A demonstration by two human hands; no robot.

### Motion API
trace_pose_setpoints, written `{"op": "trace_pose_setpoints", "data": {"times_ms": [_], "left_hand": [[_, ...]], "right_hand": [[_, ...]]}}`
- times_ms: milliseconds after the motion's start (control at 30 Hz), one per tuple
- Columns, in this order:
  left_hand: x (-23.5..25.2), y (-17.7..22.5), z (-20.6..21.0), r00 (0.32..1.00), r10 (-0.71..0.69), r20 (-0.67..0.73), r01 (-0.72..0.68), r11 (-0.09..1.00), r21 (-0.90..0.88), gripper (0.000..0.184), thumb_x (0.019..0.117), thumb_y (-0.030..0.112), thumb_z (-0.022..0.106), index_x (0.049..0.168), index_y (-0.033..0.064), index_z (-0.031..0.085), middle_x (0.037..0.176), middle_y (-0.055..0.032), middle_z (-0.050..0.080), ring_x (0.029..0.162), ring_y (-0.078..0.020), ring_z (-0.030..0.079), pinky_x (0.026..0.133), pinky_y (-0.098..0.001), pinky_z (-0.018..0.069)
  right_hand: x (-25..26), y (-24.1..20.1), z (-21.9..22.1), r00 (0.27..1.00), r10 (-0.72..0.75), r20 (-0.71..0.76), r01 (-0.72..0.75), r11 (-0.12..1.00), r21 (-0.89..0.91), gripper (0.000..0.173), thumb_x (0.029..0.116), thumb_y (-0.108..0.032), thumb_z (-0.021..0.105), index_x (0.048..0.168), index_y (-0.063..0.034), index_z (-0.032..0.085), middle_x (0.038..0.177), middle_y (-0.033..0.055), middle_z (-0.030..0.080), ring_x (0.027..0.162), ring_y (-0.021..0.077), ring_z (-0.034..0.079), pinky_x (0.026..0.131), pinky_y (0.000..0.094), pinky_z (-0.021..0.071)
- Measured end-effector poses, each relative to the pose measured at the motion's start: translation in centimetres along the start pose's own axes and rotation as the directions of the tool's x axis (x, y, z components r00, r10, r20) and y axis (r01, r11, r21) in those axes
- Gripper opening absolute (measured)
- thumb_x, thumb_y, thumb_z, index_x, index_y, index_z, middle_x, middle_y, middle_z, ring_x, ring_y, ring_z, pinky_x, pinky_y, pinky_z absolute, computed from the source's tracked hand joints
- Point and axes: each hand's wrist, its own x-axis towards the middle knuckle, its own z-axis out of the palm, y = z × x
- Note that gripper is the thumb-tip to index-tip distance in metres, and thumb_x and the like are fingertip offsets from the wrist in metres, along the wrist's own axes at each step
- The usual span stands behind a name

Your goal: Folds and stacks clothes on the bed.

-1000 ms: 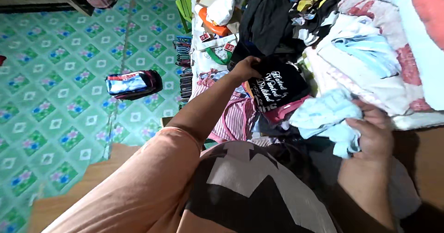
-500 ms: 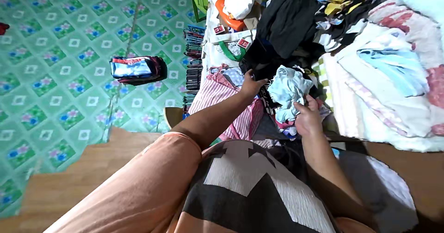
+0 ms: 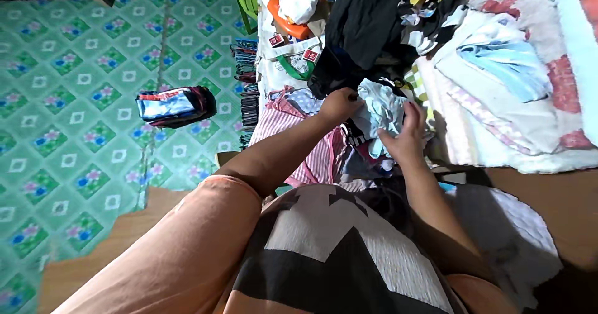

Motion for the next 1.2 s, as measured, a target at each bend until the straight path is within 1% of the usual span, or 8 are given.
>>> {"op": "trace_pose_setpoints", "data": {"times_ms": [133, 233, 333, 467, 767, 867, 1000, 1200], "left_hand": [[-0.6, 3.3, 0.1, 0.964, 0.143, 0.226, -0.111, 0.983, -0.148, 0.033, 0.1036, 0.026, 0.06, 0.123, 0.0, 0.067, 0.122, -0.0171, 0.068, 0.112, -0.0253, 0.065, 0.1, -0.0489, 0.0499], [-1.3, 2.8, 0.9, 0.995, 0.075, -0.06, -0.093, 0.915, -0.392, 0.044, 0.0984, 0.021, 0.067, 0.136, -0.0005, 0.06, 0.131, -0.0192, 0.064, 0.121, -0.0262, 0.062, 0.105, -0.0458, 0.0494], [-1.6, -0.5, 2.0, 0.896, -0.267, -0.356, -0.012, 0.785, -0.62, 0.075, 0.0863, 0.024, 0.08, 0.148, -0.0003, 0.043, 0.14, -0.0253, 0.055, 0.129, -0.0346, 0.055, 0.106, -0.051, 0.0493], [-1.9, -2.6, 3.4, 0.873, -0.482, 0.074, 0.298, 0.406, -0.864, 0.076, 0.0968, 0.048, 0.067, 0.153, 0.0062, 0.036, 0.142, -0.0184, 0.055, 0.127, -0.03, 0.058, 0.102, -0.0505, 0.0531], [-1.2, -1.0, 3.8, 0.873, -0.308, 0.379, 0.445, 0.183, -0.876, 0.061, 0.1013, 0.06, 0.048, 0.137, 0.0101, 0.052, 0.117, -0.0122, 0.068, 0.105, -0.024, 0.068, 0.088, -0.0446, 0.0582], [-0.6, -1.1, 4.2, 0.906, -0.337, 0.256, 0.368, 0.327, -0.87, 0.057, 0.1021, 0.051, 0.055, 0.139, 0.0069, 0.053, 0.122, -0.0135, 0.066, 0.11, -0.0253, 0.066, 0.093, -0.048, 0.0569], [-0.9, 0.3, 5.0, 0.873, -0.462, 0.158, 0.369, 0.413, -0.832, 0.062, 0.0981, 0.048, 0.063, 0.142, 0.0057, 0.051, 0.126, -0.016, 0.066, 0.113, -0.0273, 0.066, 0.093, -0.0491, 0.0567], [-1.1, 1.8, 5.1, 0.846, -0.494, 0.201, 0.404, 0.348, -0.846, 0.065, 0.0993, 0.051, 0.061, 0.144, 0.0057, 0.048, 0.131, -0.0173, 0.062, 0.117, -0.0289, 0.063, 0.096, -0.0506, 0.0555]], "right_hand": [[1.5, -1.9, 1.5, 0.996, -0.018, 0.092, 0.028, 0.994, -0.105, 0.096, 0.0761, -0.017, 0.086, 0.157, -0.0027, 0.036, 0.162, 0.0292, 0.028, 0.148, 0.0499, 0.031, 0.117, 0.0629, 0.034], [3.0, 1.0, 1.7, 0.991, 0.064, -0.114, -0.036, 0.971, 0.237, 0.053, 0.0902, -0.002, 0.066, 0.142, 0.0037, 0.053, 0.142, 0.025, 0.056, 0.134, 0.0349, 0.054, 0.111, 0.0511, 0.0455], [2.8, 3.2, 0.3, 0.925, 0.368, -0.098, -0.142, 0.573, 0.807, 0.051, 0.0916, -0.008, 0.066, 0.14, -0.003, 0.051, 0.128, 0.0132, 0.064, 0.115, 0.0209, 0.065, 0.096, 0.0442, 0.0585], [0.1, 3.7, -3.0, 0.882, 0.456, 0.12, -0.201, 0.134, 0.97, 0.035, 0.103, -0.013, 0.045, 0.138, -0.013, 0.047, 0.124, 0.008, 0.065, 0.115, 0.0222, 0.065, 0.097, 0.0502, 0.0559], [-7.9, 5.1, -6.1, 0.908, 0.418, 0.01, -0.153, 0.31, 0.938, 0.037, 0.1114, -0.032, 0.024, 0.117, -0.0204, 0.059, 0.103, -0.0061, 0.071, 0.1, 0.0043, 0.068, 0.086, 0.0289, 0.0594], [-8.6, 6.8, -8.1, 0.874, 0.48, -0.076, -0.332, 0.704, 0.628, 0.043, 0.1123, -0.013, 0.029, 0.142, 0.0118, 0.046, 0.138, 0.0229, 0.058, 0.13, 0.0214, 0.053, 0.11, 0.035, 0.0401], [-8.6, 11.7, -6.0, 0.91, 0.414, 0.008, -0.204, 0.431, 0.879, 0.039, 0.1093, -0.034, 0.028, 0.129, -0.0173, 0.058, 0.116, -0.0045, 0.068, 0.109, 0.0052, 0.064, 0.097, 0.0321, 0.0549], [-9.7, 11.8, -5.7, 0.894, 0.442, 0.073, -0.256, 0.37, 0.893, 0.042, 0.1112, -0.033, 0.024, 0.133, -0.0148, 0.055, 0.116, -0.0043, 0.066, 0.109, 0.0038, 0.062, 0.097, 0.0312, 0.0539]]}}
